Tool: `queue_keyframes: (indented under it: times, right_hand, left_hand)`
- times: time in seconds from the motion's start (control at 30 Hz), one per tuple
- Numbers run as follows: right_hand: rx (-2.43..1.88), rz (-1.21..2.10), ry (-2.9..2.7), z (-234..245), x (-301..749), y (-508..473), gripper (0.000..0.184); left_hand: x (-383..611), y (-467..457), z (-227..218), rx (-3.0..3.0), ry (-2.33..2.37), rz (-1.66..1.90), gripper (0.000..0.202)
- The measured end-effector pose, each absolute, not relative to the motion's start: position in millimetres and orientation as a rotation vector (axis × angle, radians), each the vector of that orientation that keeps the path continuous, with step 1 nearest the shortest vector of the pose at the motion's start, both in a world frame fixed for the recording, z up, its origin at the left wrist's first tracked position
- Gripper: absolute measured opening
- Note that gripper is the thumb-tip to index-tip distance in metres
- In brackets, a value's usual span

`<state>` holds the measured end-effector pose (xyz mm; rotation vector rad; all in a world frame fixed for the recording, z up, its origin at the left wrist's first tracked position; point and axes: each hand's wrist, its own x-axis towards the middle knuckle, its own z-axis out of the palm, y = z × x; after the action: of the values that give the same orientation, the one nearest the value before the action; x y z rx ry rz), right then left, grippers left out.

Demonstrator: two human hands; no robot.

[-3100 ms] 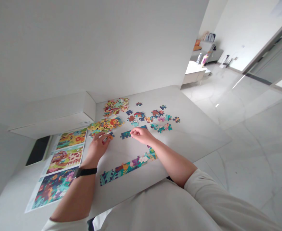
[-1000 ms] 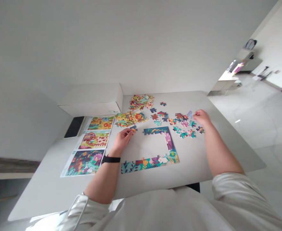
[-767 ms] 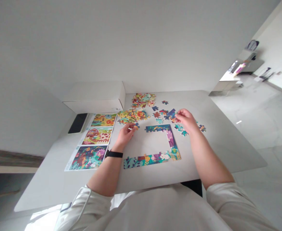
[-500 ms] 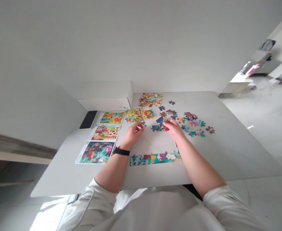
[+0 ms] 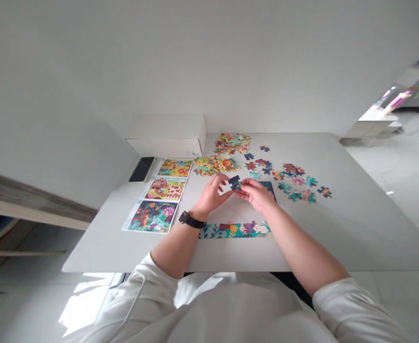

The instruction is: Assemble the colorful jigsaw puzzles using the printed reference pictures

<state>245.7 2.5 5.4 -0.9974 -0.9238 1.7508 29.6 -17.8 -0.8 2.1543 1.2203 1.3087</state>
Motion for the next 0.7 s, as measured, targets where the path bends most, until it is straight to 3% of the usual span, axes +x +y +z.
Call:
queue_keyframes:
  times: [0.2,0.43,0.7]
  right_hand:
    - [-1.033,1.646,-1.108,3,248,3,0.039]
    - [-1.139,1.313,-1.363,-9,258,14,0.048]
    - [-1.266,0.958,-1.71,-6,262,12,0.045]
  left_hand:
    - [28,-19,-1,2.121,1.256,1.33,0.045]
    - [24,-19,2,2.135,1.273,1.298,0.047]
    - [22,-15,-2,2.19,1.282,1.238,0.042]
